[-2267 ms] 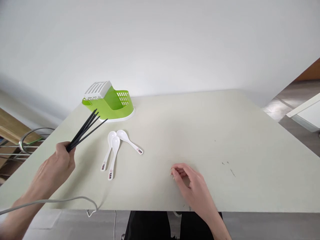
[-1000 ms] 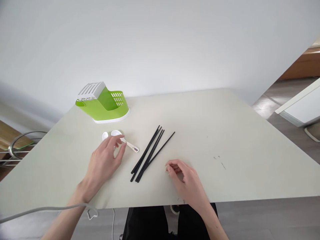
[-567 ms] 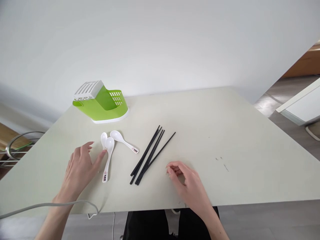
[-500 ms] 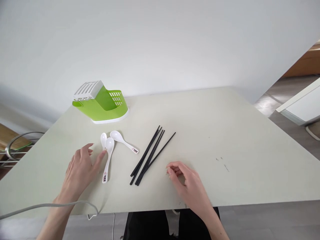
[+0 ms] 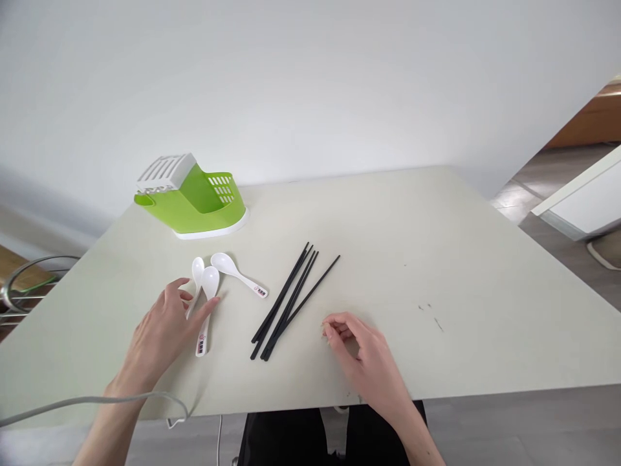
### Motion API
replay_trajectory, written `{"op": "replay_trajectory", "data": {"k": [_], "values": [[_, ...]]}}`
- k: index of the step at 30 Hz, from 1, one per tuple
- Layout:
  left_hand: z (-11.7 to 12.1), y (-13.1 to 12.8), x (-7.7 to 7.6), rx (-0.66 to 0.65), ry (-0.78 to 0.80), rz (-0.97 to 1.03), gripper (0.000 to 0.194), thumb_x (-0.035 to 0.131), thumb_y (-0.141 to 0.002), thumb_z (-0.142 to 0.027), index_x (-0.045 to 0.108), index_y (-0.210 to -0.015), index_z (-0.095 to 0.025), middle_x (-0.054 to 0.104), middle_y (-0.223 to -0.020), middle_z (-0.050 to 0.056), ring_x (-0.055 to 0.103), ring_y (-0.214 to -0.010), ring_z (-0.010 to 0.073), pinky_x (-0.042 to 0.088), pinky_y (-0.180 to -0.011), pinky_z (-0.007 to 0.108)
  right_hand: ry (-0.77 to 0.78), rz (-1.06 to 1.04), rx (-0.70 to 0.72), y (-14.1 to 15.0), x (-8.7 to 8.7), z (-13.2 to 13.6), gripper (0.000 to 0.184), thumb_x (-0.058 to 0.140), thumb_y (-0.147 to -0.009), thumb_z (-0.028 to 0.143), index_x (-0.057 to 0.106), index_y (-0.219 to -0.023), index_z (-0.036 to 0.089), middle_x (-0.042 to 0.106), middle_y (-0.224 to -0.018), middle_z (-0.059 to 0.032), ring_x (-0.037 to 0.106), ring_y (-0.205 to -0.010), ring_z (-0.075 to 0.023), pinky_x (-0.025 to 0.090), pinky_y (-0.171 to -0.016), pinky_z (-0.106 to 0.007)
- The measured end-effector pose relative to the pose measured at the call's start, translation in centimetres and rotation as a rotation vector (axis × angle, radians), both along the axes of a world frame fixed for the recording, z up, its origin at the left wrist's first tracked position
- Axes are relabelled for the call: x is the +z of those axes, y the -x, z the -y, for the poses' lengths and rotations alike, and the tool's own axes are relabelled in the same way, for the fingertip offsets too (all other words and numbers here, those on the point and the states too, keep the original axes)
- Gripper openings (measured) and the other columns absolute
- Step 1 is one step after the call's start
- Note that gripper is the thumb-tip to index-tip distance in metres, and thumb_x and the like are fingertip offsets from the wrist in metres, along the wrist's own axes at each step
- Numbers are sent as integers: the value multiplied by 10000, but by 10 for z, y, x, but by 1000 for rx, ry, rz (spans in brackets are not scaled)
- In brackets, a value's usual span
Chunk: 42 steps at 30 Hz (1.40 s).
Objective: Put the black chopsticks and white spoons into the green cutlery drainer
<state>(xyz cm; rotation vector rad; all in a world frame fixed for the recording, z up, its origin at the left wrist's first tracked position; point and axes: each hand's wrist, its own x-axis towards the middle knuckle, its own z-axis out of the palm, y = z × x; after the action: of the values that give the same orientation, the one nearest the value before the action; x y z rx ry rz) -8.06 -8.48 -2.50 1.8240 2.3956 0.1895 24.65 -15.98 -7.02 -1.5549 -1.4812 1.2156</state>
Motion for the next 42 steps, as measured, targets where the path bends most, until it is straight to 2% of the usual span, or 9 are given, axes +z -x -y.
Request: {"op": "replay_trajectory", "data": {"k": [10,17,22,34,39,42], "values": [[-1,1,1,-1,57,-22,730,477,-916,-664,432,-1446,-164,683,-1245,152,687,-1093,353,524,-869,441,4,7,-5,-1,-1,2,350,491,-1051,574,686,-1066,284,735,-1144,-66,681,-1000,-221,561,-791,-314],[-6,-4,8,14,149,-20,669,416,-962,-639,420,-1445,-176,735,-1000,91,712,-965,337,497,-766,400,-2,5,4,0,-1,1,339,487,-1057,562,682,-1063,284,733,-1151,-61,684,-995,-211,565,-809,-315],[-9,-2,8,13,158,-27,635,369,-977,-640,421,-1428,-197,741,-942,75,711,-888,326,458,-693,373,-11,5,-3,0,0,0,343,491,-1053,562,691,-1065,284,740,-1128,-61,695,-989,-216,575,-784,-312],[-20,4,-1,25,121,-88,643,334,-1008,-614,389,-1477,-177,760,-946,109,716,-913,374,485,-732,417,-2,4,4,0,1,1,356,485,-1055,569,687,-1079,276,731,-1153,-77,683,-1006,-225,570,-794,-322],[-22,-7,0,18,55,-144,660,273,-1038,-599,404,-1481,-128,763,-1027,167,728,-962,391,509,-764,430,-2,9,5,0,1,1,361,482,-1055,573,683,-1087,274,726,-1165,-84,679,-1012,-229,565,-794,-324],[-26,-18,2,4,18,-182,724,304,-1030,-636,419,-1461,-66,749,-1107,225,719,-1037,413,509,-863,461,-11,13,-4,1,1,2,368,480,-1053,579,683,-1074,274,726,-1146,-86,677,-1001,-232,566,-805,-332]]}}
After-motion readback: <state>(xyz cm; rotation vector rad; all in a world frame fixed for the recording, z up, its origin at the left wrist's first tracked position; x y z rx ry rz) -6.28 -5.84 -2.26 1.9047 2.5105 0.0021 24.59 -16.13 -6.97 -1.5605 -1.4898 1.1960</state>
